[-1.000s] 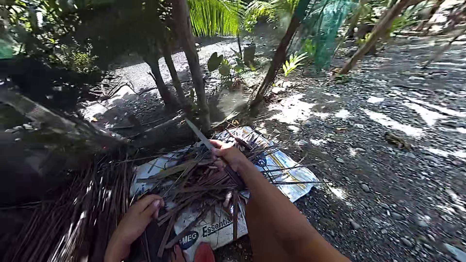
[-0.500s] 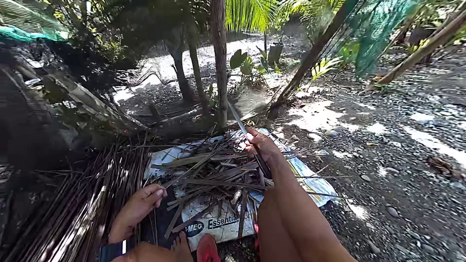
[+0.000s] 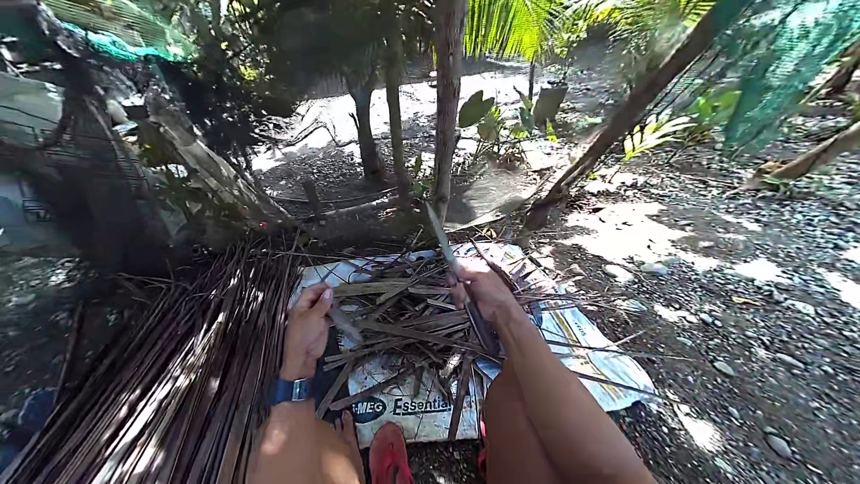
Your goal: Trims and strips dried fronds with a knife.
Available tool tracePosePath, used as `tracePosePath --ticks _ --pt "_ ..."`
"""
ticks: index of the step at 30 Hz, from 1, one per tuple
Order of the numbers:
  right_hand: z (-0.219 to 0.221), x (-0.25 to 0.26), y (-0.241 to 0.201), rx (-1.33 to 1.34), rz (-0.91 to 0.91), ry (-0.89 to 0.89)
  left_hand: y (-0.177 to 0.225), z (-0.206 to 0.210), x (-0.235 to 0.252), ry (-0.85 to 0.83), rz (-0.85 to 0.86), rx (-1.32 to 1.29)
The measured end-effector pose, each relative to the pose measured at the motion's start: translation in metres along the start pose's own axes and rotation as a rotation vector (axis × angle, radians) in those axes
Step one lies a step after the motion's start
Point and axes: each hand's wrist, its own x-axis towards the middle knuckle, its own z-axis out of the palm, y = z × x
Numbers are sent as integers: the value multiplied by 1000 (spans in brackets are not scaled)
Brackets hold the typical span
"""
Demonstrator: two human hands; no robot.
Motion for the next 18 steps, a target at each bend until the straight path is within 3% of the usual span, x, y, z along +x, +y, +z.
tracePosePath --ticks 4,8,10,14,18 --pt "22 -11 23 -45 0 -418 2 27 1 107 -46 -186" --pt "36 -18 36 -55 61 -641 -2 48 -3 149 -30 -255" --pt "44 -18 43 -24 104 -654 -6 58 -11 103 -41 -222" --pt "54 -14 49 148 121 -475 -20 70 -20 -19 -29 -127" --pt "50 -8 48 206 102 -435 -26 68 -23 -63 45 -67"
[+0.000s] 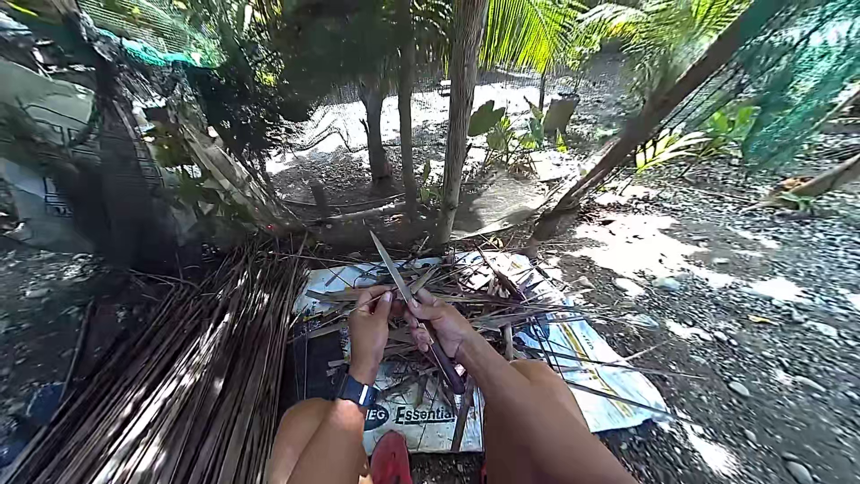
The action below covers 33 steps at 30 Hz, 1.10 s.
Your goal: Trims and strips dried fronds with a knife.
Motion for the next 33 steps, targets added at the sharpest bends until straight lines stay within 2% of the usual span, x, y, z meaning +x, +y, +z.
tracePosePath --ticks 5,8,13,19,27,33 --pt "3 -1 4 -18 5 28 -5 -1 -5 5 124 86" --pt "3 1 5 15 0 66 -7 0 -7 -1 143 98" --pt "2 6 6 -15 -18 129 -5 -3 -5 -2 151 143" --pt "-6 10 -5 -26 -50 298 11 -14 -4 33 123 171" --pt "-17 8 -13 -69 -66 353 15 -23 -1 21 92 184" --pt "-19 15 -22 75 -91 522 -4 -9 -18 -120 240 401"
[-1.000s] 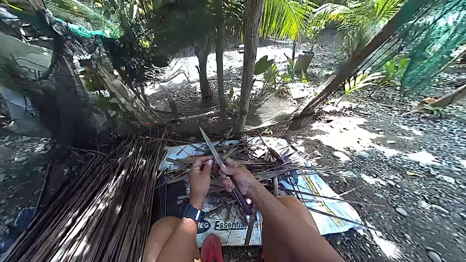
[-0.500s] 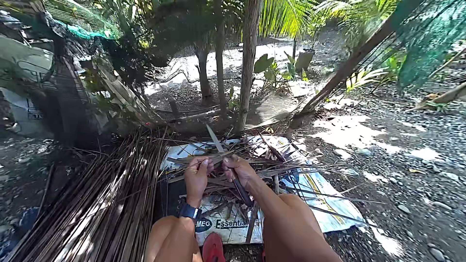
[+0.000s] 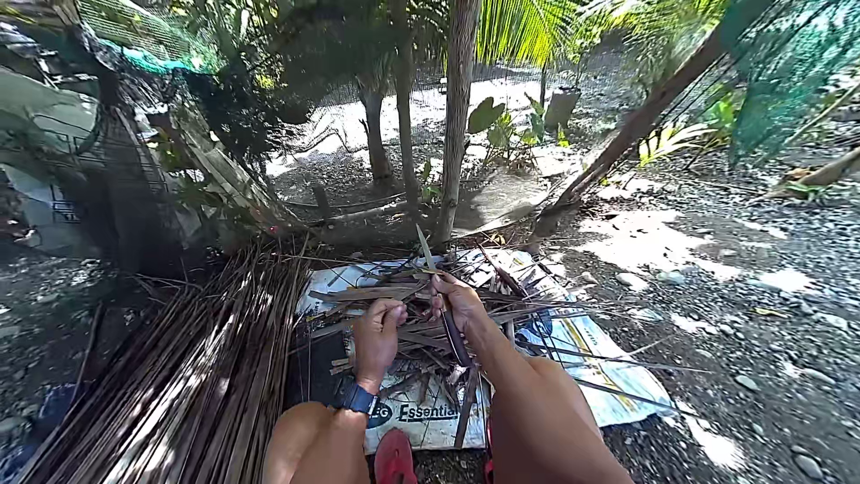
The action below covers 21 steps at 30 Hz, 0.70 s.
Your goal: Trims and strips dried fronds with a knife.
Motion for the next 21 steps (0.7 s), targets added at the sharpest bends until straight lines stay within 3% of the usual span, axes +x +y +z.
tracePosePath --ticks 7,11,13,16,18,21 --pt "-9 -10 -3 -157 -41 -241 6 -30 24 188 -87 -226" --pt "-12 -13 -6 -462 -139 -247 9 -32 27 221 -191 -268" --pt "-14 -14 -7 -512 -181 -219 12 -34 28 164 -357 -249" --pt "-16 -13 -10 -477 -170 -170 15 -43 24 -181 -521 -42" --pt "-17 -14 -13 -501 -147 -171 20 -40 15 -280 -331 121" --pt "-15 -18 -14 -593 -128 -249 15 -35 10 -25 266 404"
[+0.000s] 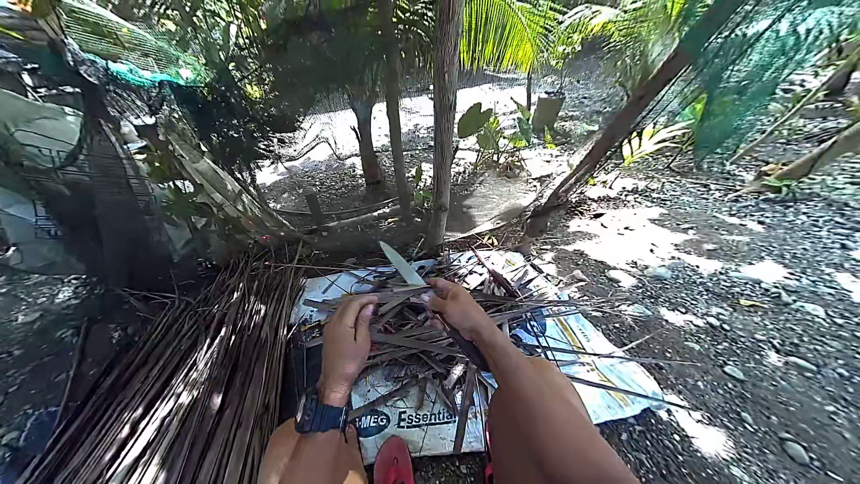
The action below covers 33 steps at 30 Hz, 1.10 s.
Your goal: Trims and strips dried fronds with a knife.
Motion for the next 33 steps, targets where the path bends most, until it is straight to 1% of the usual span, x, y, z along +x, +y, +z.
tracePosePath --ticks 1,2,3,5,6,7,9,10,13,15,18,20,22,23,25,26,27,28,30,33 --pt "1 -1 0 -20 5 -40 -5 1 3 45 89 99" --pt "2 -2 0 -36 13 -79 -10 1 5 25 99 186" --pt "2 -2 0 -44 14 -108 -12 -1 6 -55 39 267" --pt "3 -2 0 -30 13 -129 -7 -7 11 -358 -204 349" --pt "3 -1 1 -13 11 -124 -5 -8 14 -491 -295 318" --pt "2 0 1 3 4 -116 -3 -8 14 -553 -338 252" --pt "0 3 3 -4 -22 -101 1 -6 12 -555 -347 179" --pt "0 4 5 -60 -38 -91 2 -5 10 -539 -336 180" --pt "1 9 6 -429 -67 -41 8 -8 10 -523 -339 215" --pt "3 8 6 -547 -87 -48 8 -14 11 -525 -335 229" --pt "-2 4 5 -484 -103 -131 2 -23 10 -501 -299 183" --pt "-6 2 7 -432 -68 -212 -2 -27 8 -505 -276 176" --pt "-12 1 9 -456 -34 -260 -6 -33 5 -519 -273 185" --pt "-17 0 10 -484 -12 -230 -9 -40 4 -510 -280 195" --pt "-36 0 12 -464 62 -24 -21 -61 1 -423 -313 208" --pt "-49 0 12 -444 96 57 -29 -70 -2 -367 -350 216" --pt "-61 0 12 -423 137 101 -34 -75 -4 -327 -384 235" --pt "-68 1 10 -386 176 135 -36 -76 -4 -325 -412 252" --pt "-70 -1 8 -323 195 195 -30 -66 -2 -390 -463 243" --pt "-43 -9 9 -171 80 201 -22 -50 -1 -441 -478 213"
